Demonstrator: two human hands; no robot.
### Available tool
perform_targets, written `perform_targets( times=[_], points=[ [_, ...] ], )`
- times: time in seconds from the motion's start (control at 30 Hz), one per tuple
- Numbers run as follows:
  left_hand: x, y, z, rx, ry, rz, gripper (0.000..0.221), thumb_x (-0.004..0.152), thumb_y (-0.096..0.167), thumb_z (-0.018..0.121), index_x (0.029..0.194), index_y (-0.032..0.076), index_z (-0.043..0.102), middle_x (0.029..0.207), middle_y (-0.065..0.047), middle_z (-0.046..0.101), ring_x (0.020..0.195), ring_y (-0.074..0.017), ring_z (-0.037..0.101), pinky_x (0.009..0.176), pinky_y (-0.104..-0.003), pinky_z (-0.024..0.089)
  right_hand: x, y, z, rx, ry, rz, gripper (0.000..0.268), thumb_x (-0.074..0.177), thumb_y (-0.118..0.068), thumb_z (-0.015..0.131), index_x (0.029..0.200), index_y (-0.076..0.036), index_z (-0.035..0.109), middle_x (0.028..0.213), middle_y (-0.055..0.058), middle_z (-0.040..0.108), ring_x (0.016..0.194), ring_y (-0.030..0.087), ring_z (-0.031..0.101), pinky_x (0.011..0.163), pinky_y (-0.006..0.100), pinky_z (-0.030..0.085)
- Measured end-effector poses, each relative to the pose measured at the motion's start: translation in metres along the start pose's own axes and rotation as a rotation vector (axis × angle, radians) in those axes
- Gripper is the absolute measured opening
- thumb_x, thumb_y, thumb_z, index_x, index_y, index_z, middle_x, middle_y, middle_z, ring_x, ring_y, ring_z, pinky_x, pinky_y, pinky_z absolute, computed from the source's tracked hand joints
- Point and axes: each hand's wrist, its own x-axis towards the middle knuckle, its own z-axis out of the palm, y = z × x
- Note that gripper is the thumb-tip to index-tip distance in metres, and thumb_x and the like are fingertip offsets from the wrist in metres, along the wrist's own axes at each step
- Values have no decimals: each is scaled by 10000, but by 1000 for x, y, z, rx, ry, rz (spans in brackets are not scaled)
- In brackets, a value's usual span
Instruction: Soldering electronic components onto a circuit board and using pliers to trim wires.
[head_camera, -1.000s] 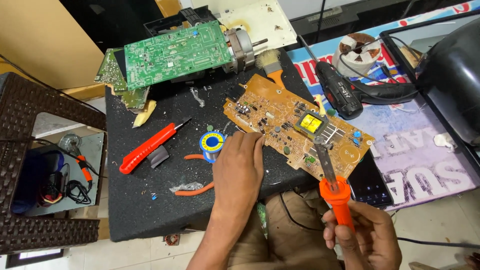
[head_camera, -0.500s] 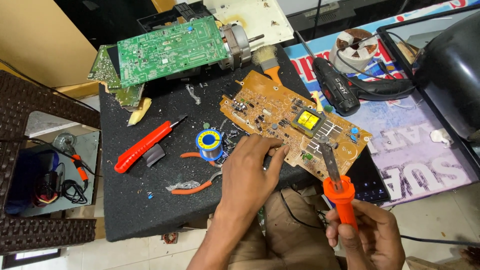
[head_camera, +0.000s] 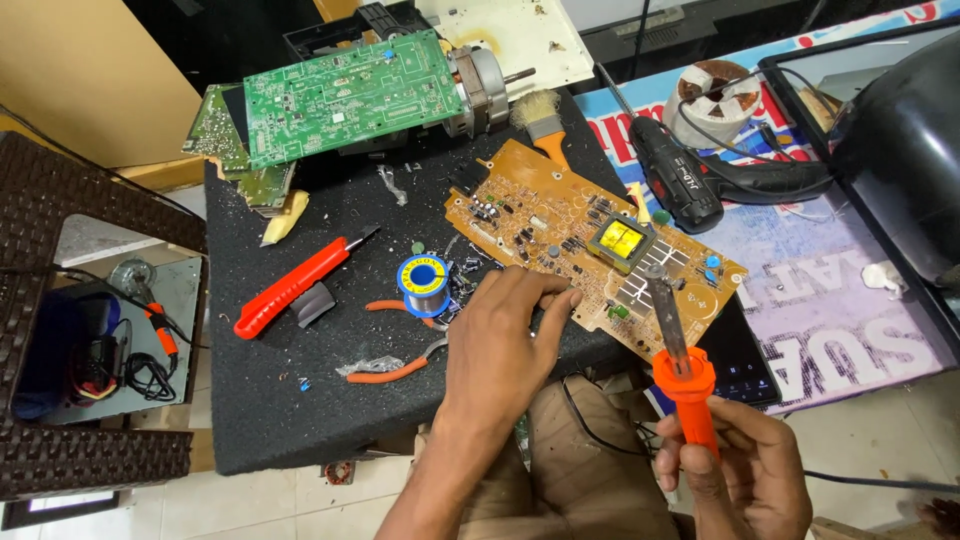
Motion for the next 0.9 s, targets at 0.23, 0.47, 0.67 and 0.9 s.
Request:
perform_targets(
  times=[0.23,0.47,0.67,0.9],
  points=[
    [-26,11,3,-104,331,205,59,979,68,660,952,35,700,866,-107,762,710,-162,633,660,-301,459,-1,-2,-2,-5,38,9,490,888,-128,621,1313,88,507,956,334,685,608,295,618,497,362,488],
    [-76,52,5,-516,23,-200,195,976,243,651,1064,139,791,855,-14,681,764,-125,609,645,-263,488,-9,-3,6,-49,-32,23,526,865,-163,657,1328,61,548,961,256,744,631,243,671,520,307,528],
    [-97,45,25,-956,-6,-380,130,906,141,788,1013,66,783,918,-49,646,536,-102,606,505,-216,491,-26,-9,23,-188,-10,126,598,784,-231,694,1309,37,598,1104,242,794,781,281,781,644,326,607],
    [-119,27,29,-1346,-97,-450,441,874,245,814,1201,-41,742,1256,-134,578,996,-142,659,808,-230,561,-45,4,44,-6,24,-22,379,832,-178,710,1124,49,627,1184,207,709,848,243,764,738,287,601]
  ],
)
